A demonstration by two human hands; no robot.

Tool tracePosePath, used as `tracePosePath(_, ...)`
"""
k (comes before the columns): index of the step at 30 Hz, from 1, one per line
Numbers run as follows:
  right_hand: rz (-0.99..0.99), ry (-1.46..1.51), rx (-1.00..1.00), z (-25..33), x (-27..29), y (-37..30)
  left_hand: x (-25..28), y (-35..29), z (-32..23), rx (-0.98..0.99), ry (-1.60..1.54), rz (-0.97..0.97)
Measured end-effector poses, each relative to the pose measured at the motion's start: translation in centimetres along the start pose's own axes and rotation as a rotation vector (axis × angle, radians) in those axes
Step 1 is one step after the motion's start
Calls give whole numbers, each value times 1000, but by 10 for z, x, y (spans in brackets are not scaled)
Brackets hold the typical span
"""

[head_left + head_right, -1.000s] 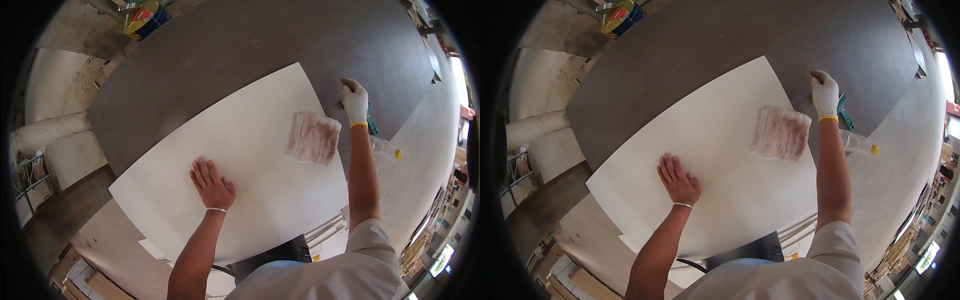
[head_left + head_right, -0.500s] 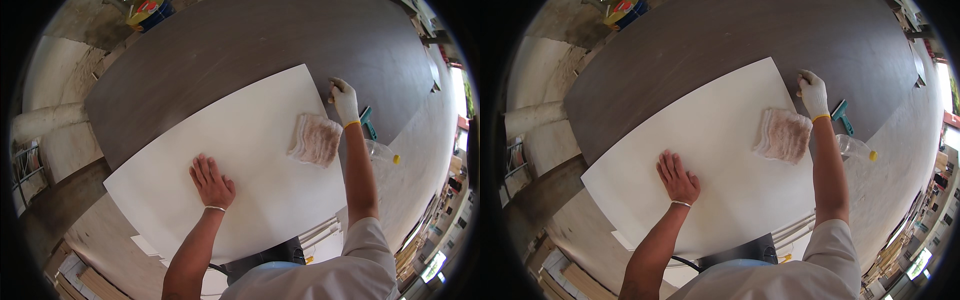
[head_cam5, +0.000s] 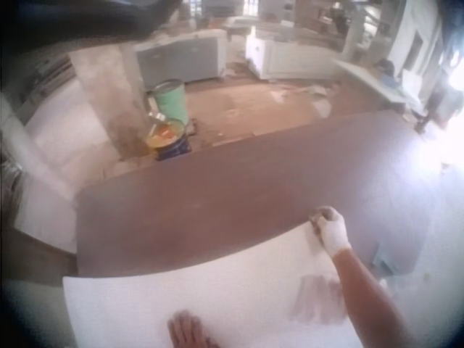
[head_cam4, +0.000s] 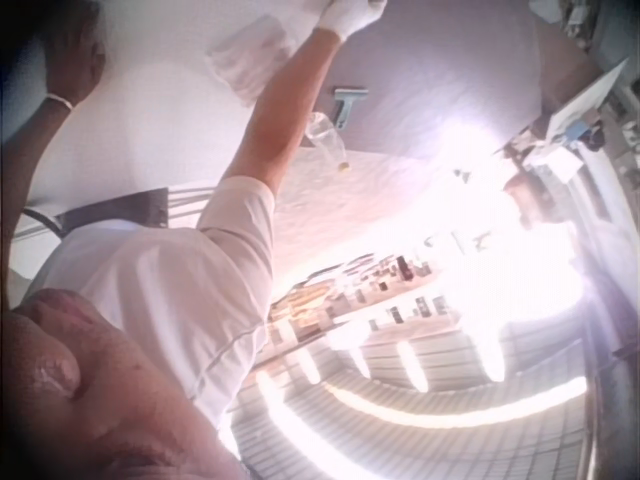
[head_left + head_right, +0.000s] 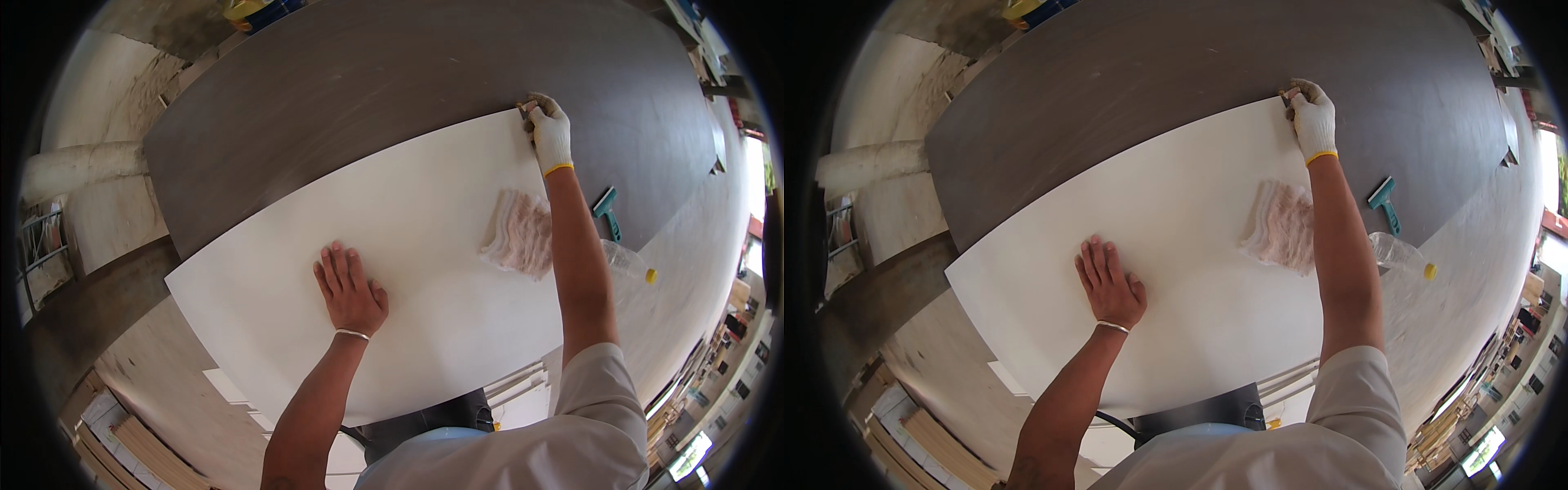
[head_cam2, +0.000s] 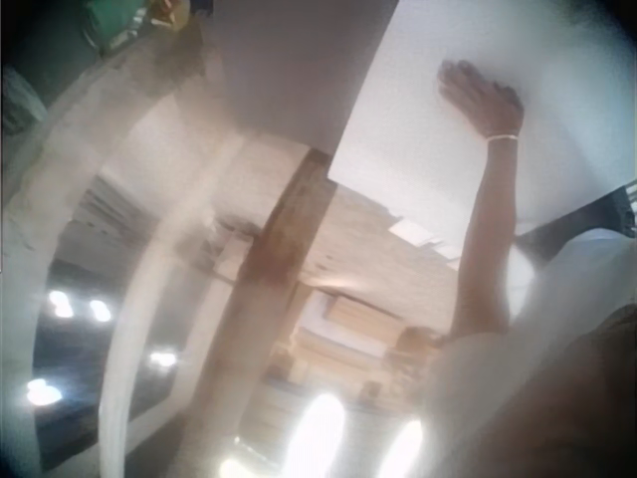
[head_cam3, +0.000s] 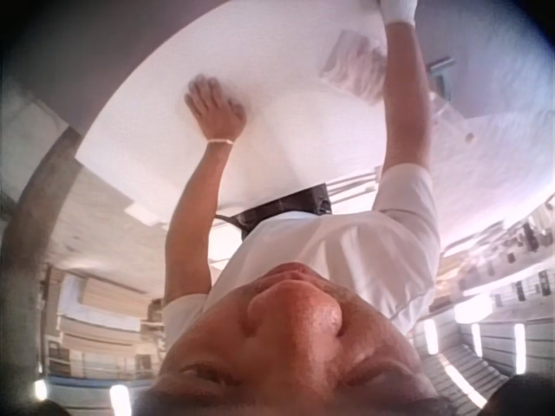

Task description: The person wipes a white panel with a cloth, then uses a spray gun to apply a coating to multiple white panels. The person handles the panels one at a time, spraying each side and stacking them.

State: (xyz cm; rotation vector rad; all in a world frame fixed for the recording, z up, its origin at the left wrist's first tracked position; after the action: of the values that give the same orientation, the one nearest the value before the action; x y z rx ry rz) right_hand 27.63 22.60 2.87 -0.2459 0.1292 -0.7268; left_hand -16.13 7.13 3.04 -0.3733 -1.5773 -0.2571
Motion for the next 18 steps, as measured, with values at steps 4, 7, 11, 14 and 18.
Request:
tracePosePath(4, 1, -4, 45, -6, -4, -1, 0, -1, 1, 4, -10, 16)
tracePosePath(7, -3, -73, 59, -7, -7, -3, 1, -1, 1, 6, -10, 20)
tracePosePath(11, 32, -41, 83, -4, -8, -6, 1, 0, 0, 7, -3, 27)
tracePosePath(14, 24, -42, 59, -4, -8, -5, 1, 0, 0, 3, -2, 17)
tracePosePath(18, 33, -79, 134, -8, -8, -3, 1, 0, 1, 1, 2, 23)
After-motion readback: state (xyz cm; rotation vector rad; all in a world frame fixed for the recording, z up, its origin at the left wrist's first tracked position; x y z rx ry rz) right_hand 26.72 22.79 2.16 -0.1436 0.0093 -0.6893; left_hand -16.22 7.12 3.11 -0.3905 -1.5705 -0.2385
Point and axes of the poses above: each hand's wrist, its own y-axis towards the middle knuckle, its own x-axis out of the back of the hand, z = x × y, the point moved 1 cm from there along y, towards the middle knuckle, and after that the axes turned 15 degrees about y, right-handed, at the moved point
